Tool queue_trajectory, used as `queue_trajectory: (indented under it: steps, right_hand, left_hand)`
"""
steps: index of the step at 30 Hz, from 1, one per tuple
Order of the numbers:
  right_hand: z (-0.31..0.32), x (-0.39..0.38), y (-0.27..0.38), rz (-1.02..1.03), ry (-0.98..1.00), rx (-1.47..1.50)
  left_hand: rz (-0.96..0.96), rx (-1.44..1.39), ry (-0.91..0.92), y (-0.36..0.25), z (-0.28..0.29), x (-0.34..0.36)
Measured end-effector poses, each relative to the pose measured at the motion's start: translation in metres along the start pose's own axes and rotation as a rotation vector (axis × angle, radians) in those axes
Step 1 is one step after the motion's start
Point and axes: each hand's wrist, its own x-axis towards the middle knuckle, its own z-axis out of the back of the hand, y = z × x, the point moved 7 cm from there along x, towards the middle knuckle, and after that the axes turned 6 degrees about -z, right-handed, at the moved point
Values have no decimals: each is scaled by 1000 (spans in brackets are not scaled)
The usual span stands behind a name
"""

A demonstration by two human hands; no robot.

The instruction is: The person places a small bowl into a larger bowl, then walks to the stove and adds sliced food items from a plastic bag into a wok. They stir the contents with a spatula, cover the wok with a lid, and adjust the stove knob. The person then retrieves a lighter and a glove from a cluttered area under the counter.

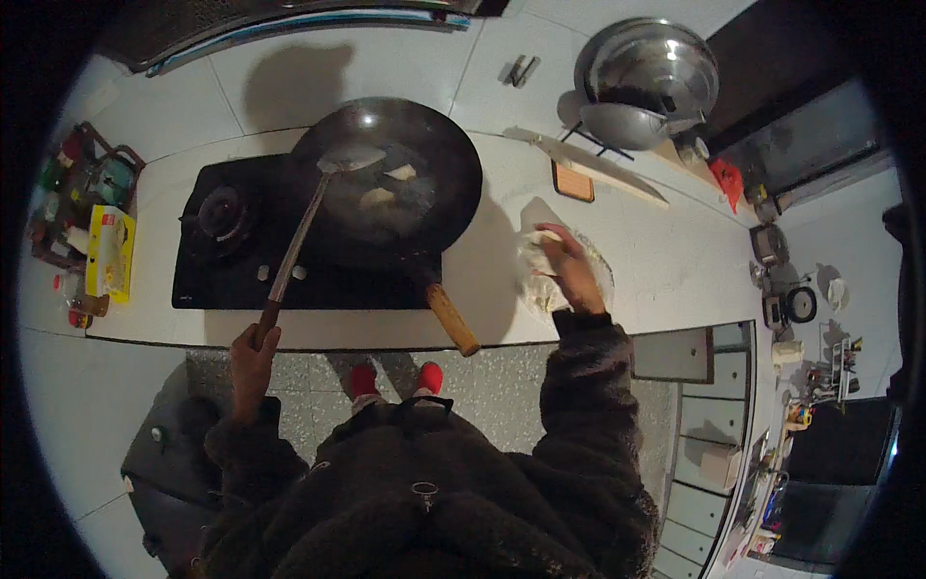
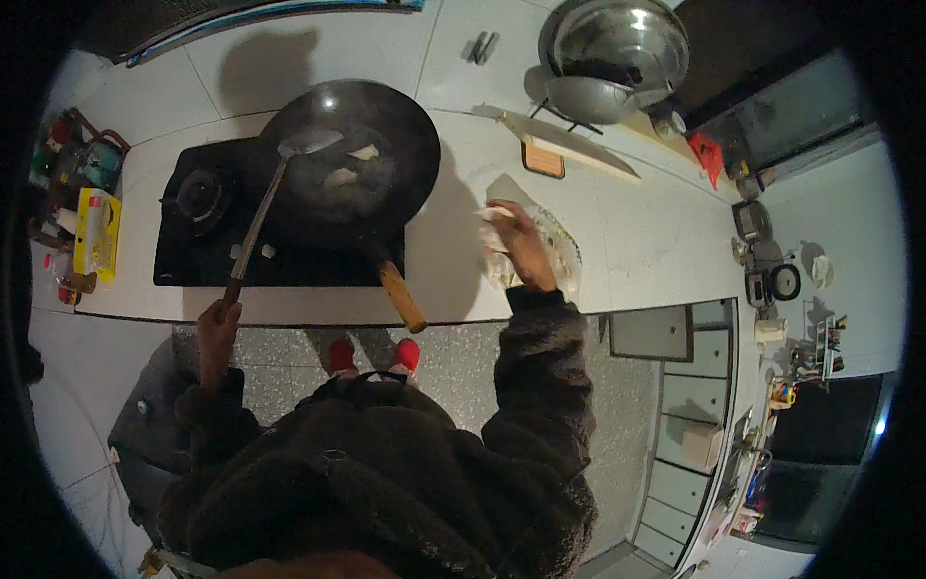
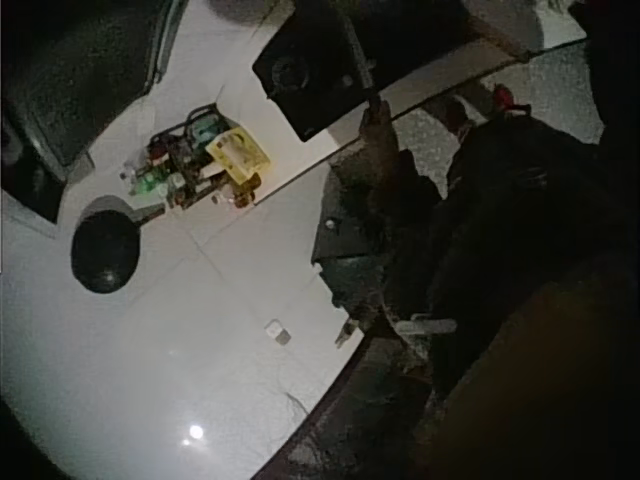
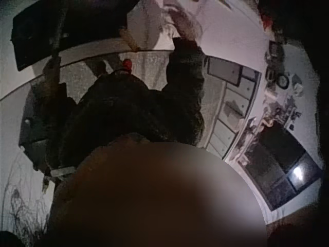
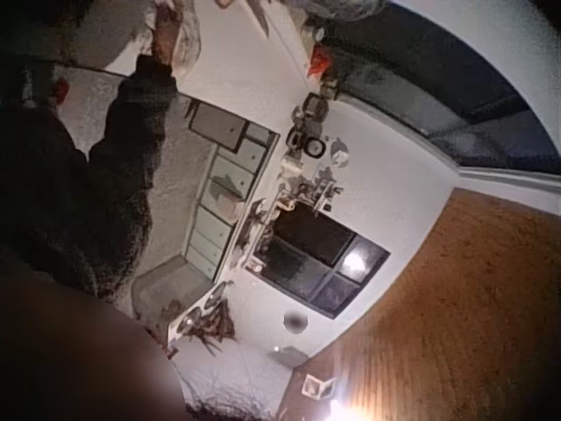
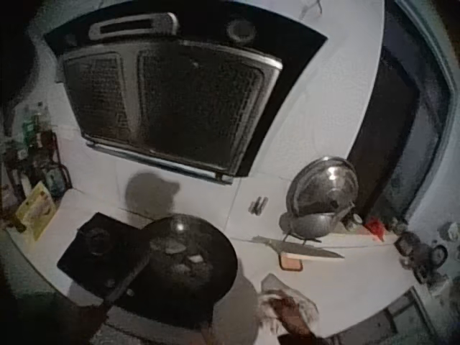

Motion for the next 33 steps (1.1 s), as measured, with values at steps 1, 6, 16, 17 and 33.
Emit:
queue_trajectory:
  steps: [1,6,16,17,33]
  right_hand:
    - [-28,16,14,1,82,-17]
    - [-121,99,8,-310,179,-169]
    - [-81,95,-2,-58,-124,-145]
    - [-66,82,-8,-70,-168,-136]
    - [159,-57,-219,-180,-985,-541]
  left_hand:
    - [-7,4,0,1,1,1]
    - [-47,31,-48,7,11,-7]
    - [-66,-5,-45,15,17,-15]
    - [-43,2,-28,17,15,-14]
    - [-41,-59,97,-18,-46,14]
